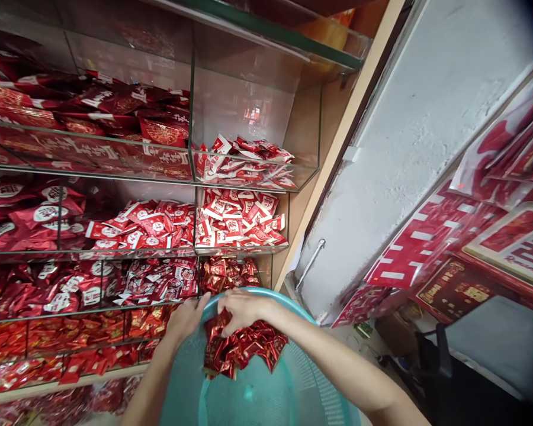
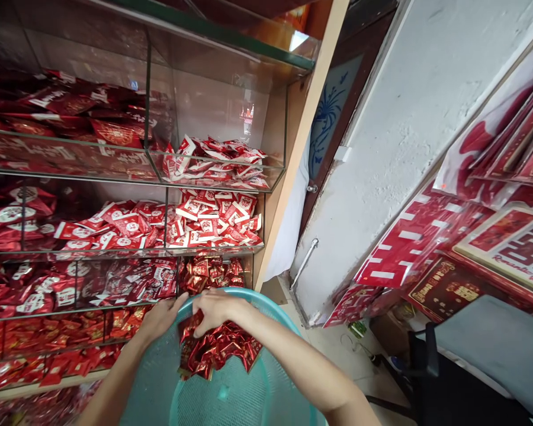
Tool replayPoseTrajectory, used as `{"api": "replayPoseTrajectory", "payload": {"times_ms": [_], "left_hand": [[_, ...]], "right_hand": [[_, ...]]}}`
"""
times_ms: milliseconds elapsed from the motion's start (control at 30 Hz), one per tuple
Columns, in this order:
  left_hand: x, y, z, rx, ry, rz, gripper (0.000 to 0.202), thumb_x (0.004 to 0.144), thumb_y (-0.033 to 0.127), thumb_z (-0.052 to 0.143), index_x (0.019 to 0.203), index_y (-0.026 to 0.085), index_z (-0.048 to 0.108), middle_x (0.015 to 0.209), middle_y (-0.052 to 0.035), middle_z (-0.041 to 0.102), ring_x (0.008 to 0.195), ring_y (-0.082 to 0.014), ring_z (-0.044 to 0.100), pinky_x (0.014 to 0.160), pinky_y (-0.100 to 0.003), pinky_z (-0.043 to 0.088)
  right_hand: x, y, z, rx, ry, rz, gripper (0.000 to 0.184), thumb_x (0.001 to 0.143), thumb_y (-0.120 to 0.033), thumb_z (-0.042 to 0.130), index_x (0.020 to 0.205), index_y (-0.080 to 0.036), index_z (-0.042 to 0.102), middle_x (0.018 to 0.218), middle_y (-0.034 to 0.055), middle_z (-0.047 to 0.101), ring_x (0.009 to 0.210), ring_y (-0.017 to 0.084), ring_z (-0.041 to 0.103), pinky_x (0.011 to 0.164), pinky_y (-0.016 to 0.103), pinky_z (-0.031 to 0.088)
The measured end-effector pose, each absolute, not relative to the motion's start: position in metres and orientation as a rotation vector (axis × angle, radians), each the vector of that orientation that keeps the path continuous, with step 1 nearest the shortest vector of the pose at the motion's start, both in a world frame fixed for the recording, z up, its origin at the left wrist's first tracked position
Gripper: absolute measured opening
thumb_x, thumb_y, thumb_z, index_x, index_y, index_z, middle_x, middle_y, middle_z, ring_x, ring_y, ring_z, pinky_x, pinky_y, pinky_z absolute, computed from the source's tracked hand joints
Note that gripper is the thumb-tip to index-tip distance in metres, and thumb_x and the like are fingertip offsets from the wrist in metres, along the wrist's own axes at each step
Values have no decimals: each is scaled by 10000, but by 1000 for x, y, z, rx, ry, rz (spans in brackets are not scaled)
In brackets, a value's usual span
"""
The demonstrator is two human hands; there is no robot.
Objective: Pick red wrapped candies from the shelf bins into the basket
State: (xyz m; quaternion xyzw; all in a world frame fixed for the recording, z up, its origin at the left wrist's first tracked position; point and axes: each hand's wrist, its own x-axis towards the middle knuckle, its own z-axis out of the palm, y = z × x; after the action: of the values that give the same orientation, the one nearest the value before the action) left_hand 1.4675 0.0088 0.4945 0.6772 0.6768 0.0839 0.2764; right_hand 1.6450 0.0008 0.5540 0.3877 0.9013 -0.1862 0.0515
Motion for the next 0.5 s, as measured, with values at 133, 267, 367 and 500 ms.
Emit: {"api": "replayPoseTrajectory", "payload": {"times_ms": [133,267,367,500], "left_hand": [[1468,8,496,1801,1816,267,767,791,691,126,823,161,680,950,-175,686,964,-330,612,828,-403,421],[1469,6,496,1816,1812,285,775,804,669,105,861,157,684,980,-187,678,987,-332,603,850,-415,412],[1469,6,497,1816,1834,268,775,794,681,116,837,162,689,976,-190,677,994,-348,596,849,-428,409],[1469,7,495,1844,1836,263,772,789,680,125,824,164,699,960,-186,682,958,-347,610,824,-420,423]], "right_hand": [[1615,-7,534,1007,2678,-208,442,637,-416,719,974,-146,624,1018,123,568,955,270,504,783,366,429],[1602,-8,516,1088,2674,-48,185,737,-260,652,880,-142,655,1025,134,579,1001,261,487,861,388,402],[1603,-12,508,1254,2735,41,172,819,-106,492,850,-134,659,983,126,588,1012,239,480,889,370,376],[1611,-20,504,1311,2764,18,202,835,-115,459,865,-129,658,981,124,579,1005,241,478,860,362,381]]}}
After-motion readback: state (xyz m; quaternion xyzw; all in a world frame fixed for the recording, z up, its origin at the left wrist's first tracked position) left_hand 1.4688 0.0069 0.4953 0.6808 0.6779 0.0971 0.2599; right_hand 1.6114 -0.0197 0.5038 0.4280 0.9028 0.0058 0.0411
